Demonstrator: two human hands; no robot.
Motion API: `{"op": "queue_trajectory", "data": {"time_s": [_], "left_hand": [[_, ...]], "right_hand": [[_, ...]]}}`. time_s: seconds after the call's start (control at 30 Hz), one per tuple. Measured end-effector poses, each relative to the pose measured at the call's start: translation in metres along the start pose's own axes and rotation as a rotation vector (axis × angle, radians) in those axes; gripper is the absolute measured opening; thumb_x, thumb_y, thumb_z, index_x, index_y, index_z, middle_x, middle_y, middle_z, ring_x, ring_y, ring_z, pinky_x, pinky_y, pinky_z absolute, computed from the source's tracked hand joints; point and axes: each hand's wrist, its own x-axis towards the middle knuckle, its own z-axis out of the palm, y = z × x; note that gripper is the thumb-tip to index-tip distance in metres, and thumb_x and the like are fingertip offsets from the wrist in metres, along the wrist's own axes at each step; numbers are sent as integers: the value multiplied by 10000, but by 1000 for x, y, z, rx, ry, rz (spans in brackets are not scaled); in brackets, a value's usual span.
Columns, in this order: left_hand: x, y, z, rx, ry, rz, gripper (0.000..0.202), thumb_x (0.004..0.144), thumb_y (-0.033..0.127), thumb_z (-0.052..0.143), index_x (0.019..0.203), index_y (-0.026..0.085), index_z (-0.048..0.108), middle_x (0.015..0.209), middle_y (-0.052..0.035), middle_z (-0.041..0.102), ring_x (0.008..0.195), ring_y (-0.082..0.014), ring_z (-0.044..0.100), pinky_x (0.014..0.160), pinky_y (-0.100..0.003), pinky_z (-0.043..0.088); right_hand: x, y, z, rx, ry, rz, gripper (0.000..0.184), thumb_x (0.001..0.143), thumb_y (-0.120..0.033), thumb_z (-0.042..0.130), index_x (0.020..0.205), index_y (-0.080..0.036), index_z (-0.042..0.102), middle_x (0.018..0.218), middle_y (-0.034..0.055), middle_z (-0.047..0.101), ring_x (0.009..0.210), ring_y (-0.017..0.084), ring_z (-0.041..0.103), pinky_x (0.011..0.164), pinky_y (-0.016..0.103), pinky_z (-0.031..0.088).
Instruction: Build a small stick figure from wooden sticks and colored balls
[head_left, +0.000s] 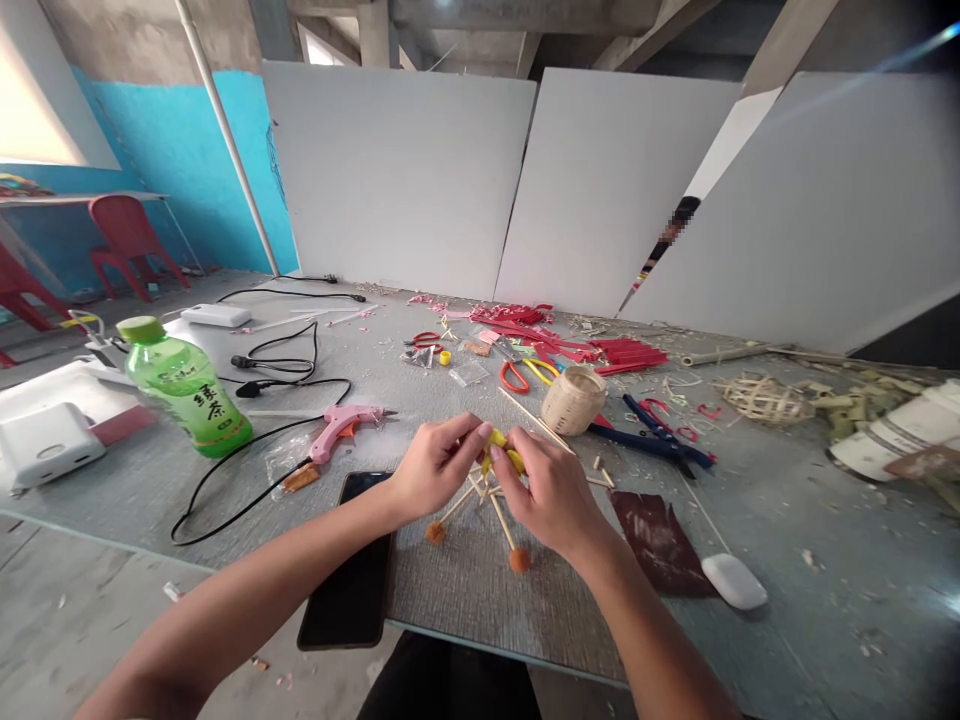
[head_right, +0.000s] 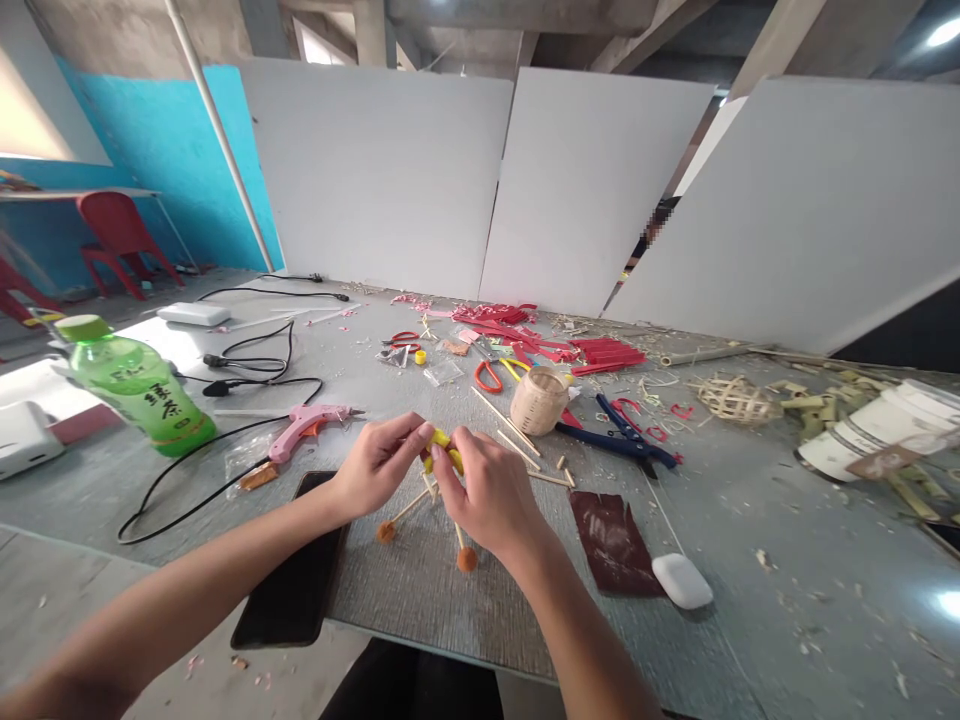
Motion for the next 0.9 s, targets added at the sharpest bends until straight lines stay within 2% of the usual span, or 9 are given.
{"op": "queue_trajectory", "data": {"time_s": [0.23,0.47,0.67,0.9], "left_hand": [[-1,-2,0,112,-15,169,333,1088,306,427,792,186,522,683,14,547,584,-94,460,600,-227,369],[0,-10,0,236,-54,268,342,1086,321,421,811,188,575,704,-24,586,632,-128,511,633,-253,405],[-1,-10,6,239,46,164,333,1054,361,489,796,183,603,615,24,521,527,-90,404,538,-219,334],[-1,-4,4,129,62,37,302,1026,354,538,827,156,650,598,37,539,498,-64,389,507,-187,320]], "right_hand": [[-2,-1,3,-65,0,3,263,1055,-358,406,846,-223,490,710,24,607,657,177,571,623,303,325],[-4,-1,13,-152,7,50,215,1013,-291,415,837,-216,514,684,27,610,610,180,562,590,304,279],[-4,-1,18,-182,53,34,229,1014,-258,395,808,-227,487,665,27,605,615,185,566,591,309,283],[-2,-5,13,-38,49,38,208,987,-178,331,814,-245,424,660,9,572,611,174,530,592,301,310]]}}
